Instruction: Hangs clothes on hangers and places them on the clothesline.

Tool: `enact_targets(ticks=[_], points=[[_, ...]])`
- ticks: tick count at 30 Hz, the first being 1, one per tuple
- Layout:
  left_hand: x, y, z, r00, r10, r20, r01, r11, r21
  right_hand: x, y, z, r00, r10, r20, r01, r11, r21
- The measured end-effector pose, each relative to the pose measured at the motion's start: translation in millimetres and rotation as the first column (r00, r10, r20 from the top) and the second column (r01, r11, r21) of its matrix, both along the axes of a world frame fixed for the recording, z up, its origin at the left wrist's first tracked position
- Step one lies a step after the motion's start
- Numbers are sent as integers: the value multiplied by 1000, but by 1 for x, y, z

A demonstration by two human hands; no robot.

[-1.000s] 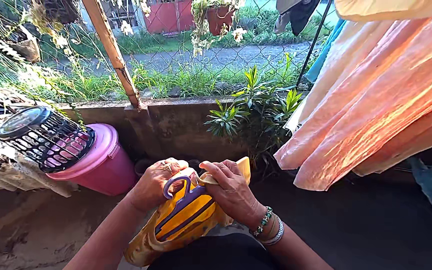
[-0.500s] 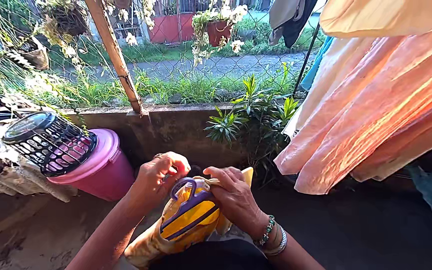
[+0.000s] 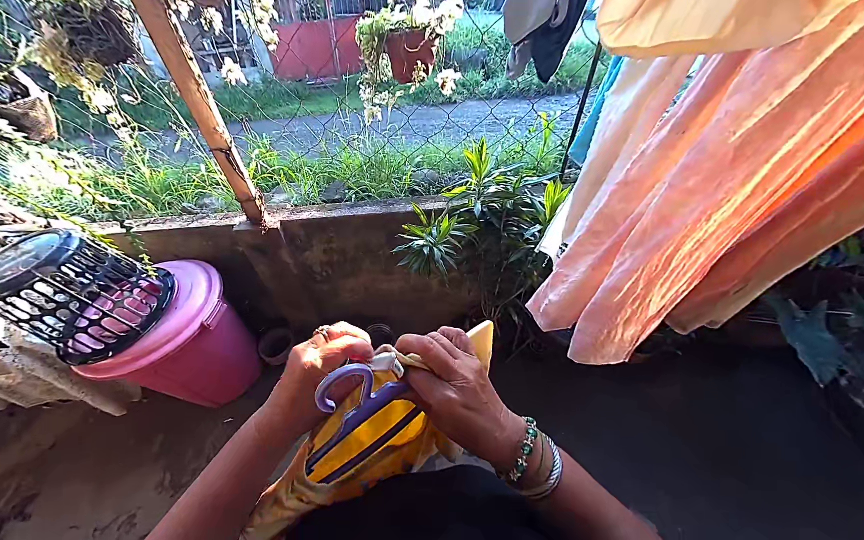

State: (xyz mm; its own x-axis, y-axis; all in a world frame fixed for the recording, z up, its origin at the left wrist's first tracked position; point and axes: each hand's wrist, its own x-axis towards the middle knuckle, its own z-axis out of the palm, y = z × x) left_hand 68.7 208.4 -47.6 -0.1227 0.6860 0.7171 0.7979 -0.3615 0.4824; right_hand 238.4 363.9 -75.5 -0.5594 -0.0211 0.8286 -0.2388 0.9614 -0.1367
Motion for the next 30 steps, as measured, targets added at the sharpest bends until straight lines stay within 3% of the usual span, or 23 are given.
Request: enact_targets(ticks=[7, 11, 15, 18, 21, 26, 30], points=[[2, -4, 27, 988, 124, -96, -103, 975, 196, 5, -3, -2, 991, -107, 85, 99, 991, 94], [-3, -3, 47, 998, 51, 28, -56, 976, 211, 11, 0, 8, 987, -143, 70, 134, 983, 122], [-4, -8, 57, 968, 49, 247, -70, 994, 79, 15, 11, 12, 976, -200, 82, 188, 973, 132], [-9, -13, 31, 872, -43, 488, 96, 992, -84, 9, 18, -10, 956, -267, 119, 254, 960, 117], [10, -24, 12, 812, -17, 584, 178, 959, -219, 2, 16, -23, 923, -343, 172, 317, 935, 160], [22, -30, 1, 667, -43, 744, 233, 960, -154, -5, 13, -24, 901, -358, 247, 315, 929, 196], [25, -38, 7, 604, 12, 797, 253, 945, -206, -11, 12, -17, 893, -364, 265, 309, 923, 229]])
